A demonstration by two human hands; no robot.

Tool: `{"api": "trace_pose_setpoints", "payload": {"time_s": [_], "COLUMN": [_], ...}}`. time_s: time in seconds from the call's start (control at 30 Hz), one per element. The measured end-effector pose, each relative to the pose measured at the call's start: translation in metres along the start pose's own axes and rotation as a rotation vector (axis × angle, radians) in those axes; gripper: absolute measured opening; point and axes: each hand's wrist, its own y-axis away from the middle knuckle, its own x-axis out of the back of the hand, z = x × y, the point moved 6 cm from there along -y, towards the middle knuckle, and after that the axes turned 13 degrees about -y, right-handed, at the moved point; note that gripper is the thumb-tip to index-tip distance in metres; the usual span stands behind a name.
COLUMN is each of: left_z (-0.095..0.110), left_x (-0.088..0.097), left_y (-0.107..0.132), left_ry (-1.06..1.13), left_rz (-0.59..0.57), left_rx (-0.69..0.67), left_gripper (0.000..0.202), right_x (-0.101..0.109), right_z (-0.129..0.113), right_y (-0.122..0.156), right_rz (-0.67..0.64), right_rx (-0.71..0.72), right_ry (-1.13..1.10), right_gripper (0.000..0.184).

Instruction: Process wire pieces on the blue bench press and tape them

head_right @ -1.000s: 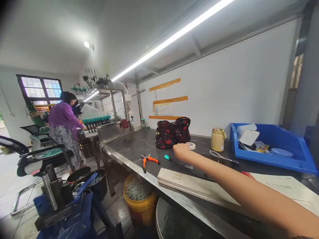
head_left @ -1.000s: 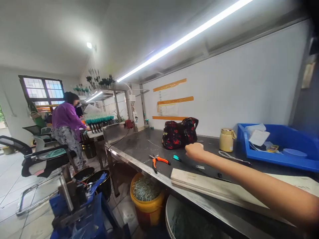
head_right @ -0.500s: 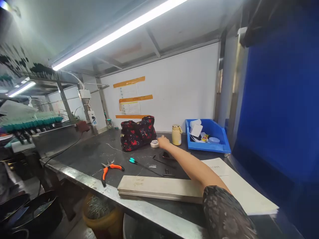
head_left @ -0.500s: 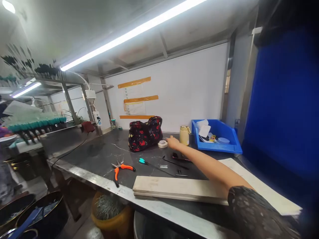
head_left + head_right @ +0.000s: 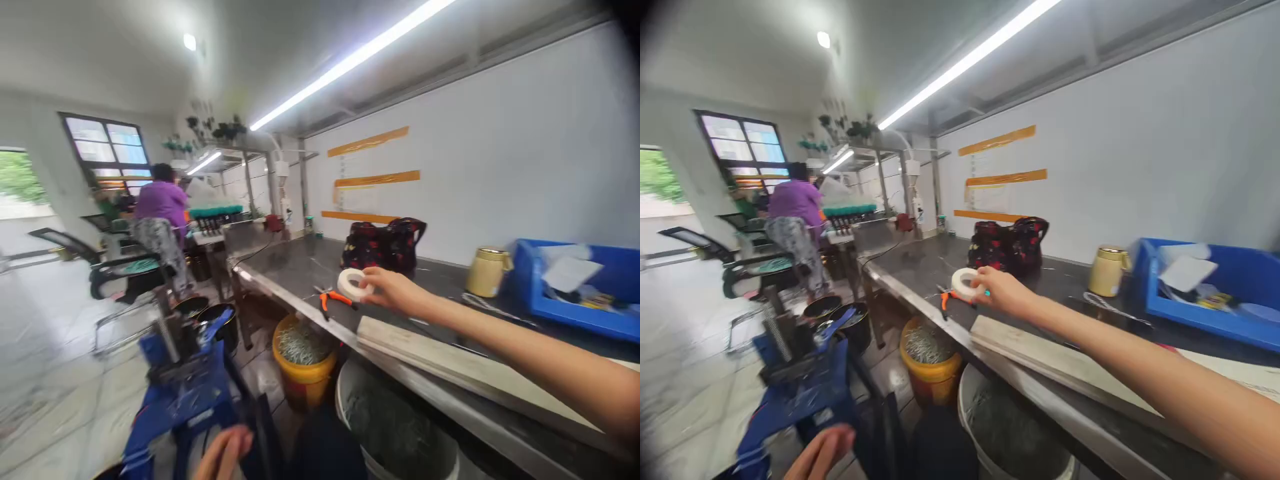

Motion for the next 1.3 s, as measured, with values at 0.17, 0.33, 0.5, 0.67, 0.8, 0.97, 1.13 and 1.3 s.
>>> {"api": "trace_pose_setpoints", "payload": {"time_s": [0.17, 0.33, 0.5, 0.67, 0.8, 0.97, 1.13, 1.3], "left_z": [0.035, -0.01, -0.052, -0.071, -0.084, -0.086, -0.109, -0.105], "left_x": [0.017, 0.105, 0.155, 0.145, 0.129, 0.107, 0.074, 0.062], "left_y": [0.017, 0.025, 0.048, 0.053, 0.052, 0.048, 0.039, 0.036], "left_ry": [0.456, -0.067, -0.39, -0.366, -0.161, 0.122, 0.496, 0.185], "left_rz": [-0.188, 0.139, 0.199, 0.087, -0.113, -0.282, -0.118, 0.233], "left_rx": [-0.288, -0.383, -0.51, -0.37, -0.203, -0.105, 0.205, -0.043], "left_gripper": [0.05, 0.034, 0.03, 0.028, 0.032, 0.035, 0.046, 0.049], "right_x": [-0.086, -0.154, -0.201, -0.223, -0.233, -0.249, -0.247, -0.262], "right_z": [-0.201, -0.263, -0.299, -0.317, -0.302, -0.275, -0.265, -0.257], "right_y": [0.056, 0.063, 0.055, 0.054, 0.05, 0.052, 0.063, 0.073], "right_rz": [0.117, -0.065, -0.172, -0.39, -0.622, -0.674, -0.212, 0.079], "right_rx": [0.615, 0.483, 0.359, 0.493, 0.529, 0.321, 0.369, 0.171], "right_ry": [-0.147, -0.783, -1.079, -1.251, -1.26, -1.31, -1.133, -1.079], "right_gripper": [0.024, 0.032, 0.027, 0.029, 0.022, 0.011, 0.011, 0.012]}}
